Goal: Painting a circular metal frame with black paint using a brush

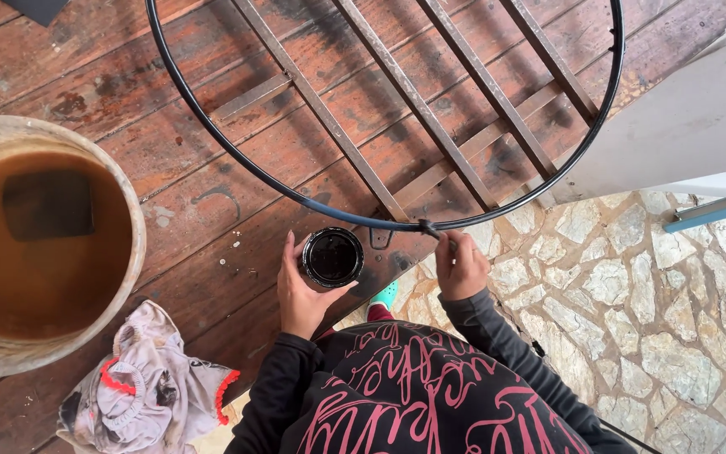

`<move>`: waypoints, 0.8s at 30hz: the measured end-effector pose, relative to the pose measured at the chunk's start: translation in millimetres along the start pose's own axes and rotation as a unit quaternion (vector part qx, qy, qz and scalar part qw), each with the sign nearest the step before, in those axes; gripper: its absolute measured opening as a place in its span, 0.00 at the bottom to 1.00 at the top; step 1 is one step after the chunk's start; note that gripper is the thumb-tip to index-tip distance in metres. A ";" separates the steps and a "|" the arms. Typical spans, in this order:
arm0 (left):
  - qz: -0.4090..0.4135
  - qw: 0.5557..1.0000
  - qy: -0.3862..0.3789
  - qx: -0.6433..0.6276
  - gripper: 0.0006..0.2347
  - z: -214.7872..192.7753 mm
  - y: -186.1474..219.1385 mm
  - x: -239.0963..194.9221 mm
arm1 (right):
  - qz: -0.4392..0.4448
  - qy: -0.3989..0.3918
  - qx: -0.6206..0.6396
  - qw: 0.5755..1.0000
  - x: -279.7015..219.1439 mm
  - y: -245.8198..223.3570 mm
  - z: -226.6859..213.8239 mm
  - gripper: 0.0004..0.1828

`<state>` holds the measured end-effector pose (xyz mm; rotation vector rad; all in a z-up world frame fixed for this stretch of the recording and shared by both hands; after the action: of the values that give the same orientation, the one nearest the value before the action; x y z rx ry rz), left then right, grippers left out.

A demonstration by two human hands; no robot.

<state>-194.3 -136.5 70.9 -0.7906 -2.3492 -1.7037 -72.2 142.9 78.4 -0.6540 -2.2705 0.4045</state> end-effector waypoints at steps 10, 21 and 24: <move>0.043 0.999 0.008 0.004 0.56 -1.3 5.3 2.1 | 0.281 -0.045 0.392 0.875 42.0 -14.3 9.4 0.11; 0.040 0.999 0.001 0.011 0.56 -1.9 6.9 5.7 | 0.245 -0.017 0.247 0.937 29.4 24.3 3.9 0.08; 0.033 0.999 0.002 0.009 0.57 -0.9 8.4 3.2 | 0.246 -0.011 0.247 0.937 35.9 12.2 -7.6 0.08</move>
<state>-193.2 -134.3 79.6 -0.8508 -2.3072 -1.6540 -84.5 173.9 98.2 -0.9401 -1.8848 1.1806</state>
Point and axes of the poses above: each hand's wrist, its own x-axis towards the middle knuckle, its own z-axis out of the palm, y = z × x, the point moved 3 cm from there along x, towards the middle knuckle, and after that the axes turned 15 degrees about z, right-handed, at the moved point
